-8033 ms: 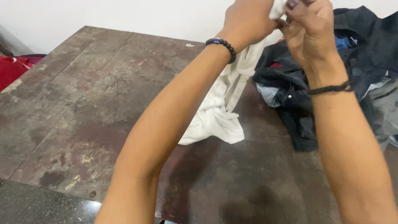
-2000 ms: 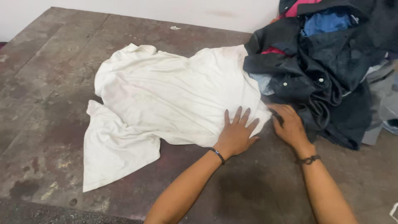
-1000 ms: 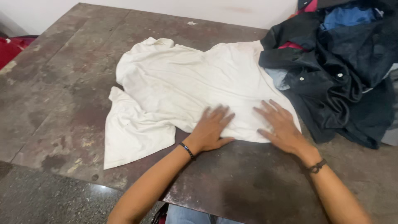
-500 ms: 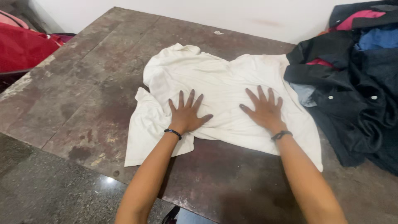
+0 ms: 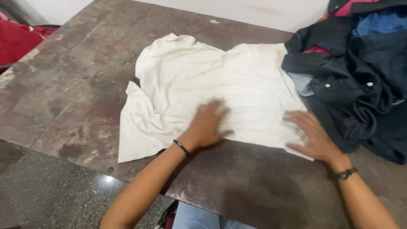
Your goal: The person folds a white t-shirt on a table, smoothing and aligning it before folding it into a compact rectangle. Then the person folds a dark patterned shirt using a similar method, smoothing and folding it into a neat stack.
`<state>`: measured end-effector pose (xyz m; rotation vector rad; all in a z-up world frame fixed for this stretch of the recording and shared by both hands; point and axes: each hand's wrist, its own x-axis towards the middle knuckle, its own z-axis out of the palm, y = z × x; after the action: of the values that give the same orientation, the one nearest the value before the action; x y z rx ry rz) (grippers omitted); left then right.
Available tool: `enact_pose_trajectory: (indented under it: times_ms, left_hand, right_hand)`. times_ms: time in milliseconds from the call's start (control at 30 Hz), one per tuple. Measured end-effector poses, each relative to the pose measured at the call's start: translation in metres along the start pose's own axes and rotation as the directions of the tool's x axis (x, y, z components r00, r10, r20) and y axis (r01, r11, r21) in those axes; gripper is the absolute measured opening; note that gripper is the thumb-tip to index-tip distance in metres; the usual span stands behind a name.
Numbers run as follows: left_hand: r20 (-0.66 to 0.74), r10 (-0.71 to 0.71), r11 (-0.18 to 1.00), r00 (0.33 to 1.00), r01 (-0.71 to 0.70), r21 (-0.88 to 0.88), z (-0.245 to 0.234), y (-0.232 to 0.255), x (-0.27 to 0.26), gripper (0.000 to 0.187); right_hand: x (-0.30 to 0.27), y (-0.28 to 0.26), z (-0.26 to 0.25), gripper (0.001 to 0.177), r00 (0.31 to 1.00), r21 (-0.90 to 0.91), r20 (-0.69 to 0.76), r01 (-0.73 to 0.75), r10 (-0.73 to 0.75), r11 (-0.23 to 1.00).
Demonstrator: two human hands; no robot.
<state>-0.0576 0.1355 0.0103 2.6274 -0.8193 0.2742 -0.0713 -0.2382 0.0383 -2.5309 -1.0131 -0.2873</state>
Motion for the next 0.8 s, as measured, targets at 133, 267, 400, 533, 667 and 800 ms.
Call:
enact_pose_trajectory:
  times_ms: [133, 267, 400, 533, 667, 800]
  left_hand:
    - [0.062, 0.338, 0.941, 0.939, -0.335, -0.054, 0.017, 0.044, -0.003, 0.034]
    - [0.129, 0.347, 0.938, 0.929, -0.342, -0.055, 0.019, 0.055, -0.003, 0.012]
    - [-0.113, 0.393, 0.912, 0.913, -0.402, -0.081, 0.023, 0.066, 0.0, 0.021]
    - [-0.137, 0.425, 0.899, 0.895, -0.435, -0.053, 0.03, 0.071, 0.005, 0.022]
    - [-0.136, 0.29, 0.934, 0.947, -0.311, -0.177, 0.027, 0.066, 0.013, 0.025]
    - [0.07, 0.191, 0.976, 0.979, -0.182, -0.117, 0.018, 0.068, 0.015, 0.029]
  right_hand:
    - [-0.038, -0.011, -0.01, 0.069, 0.998, 0.065, -0.033, -0.048, 0.05, 0.997]
    - [-0.049, -0.008, -0.006, 0.05, 0.997, 0.1, -0.078, 0.007, 0.001, 0.995]
    - [-0.051, 0.004, 0.004, 0.038, 0.98, -0.006, -0.179, -0.087, 0.085, 0.996]
    - [-0.066, 0.019, 0.01, 0.029, 0.963, -0.015, -0.239, -0.132, 0.125, 0.991]
    - [-0.073, 0.033, 0.011, 0.023, 0.916, 0.164, -0.377, -0.078, 0.135, 0.983]
    - [-0.068, 0.035, 0.018, 0.025, 0.931, 0.308, -0.192, -0.243, 0.311, 0.92]
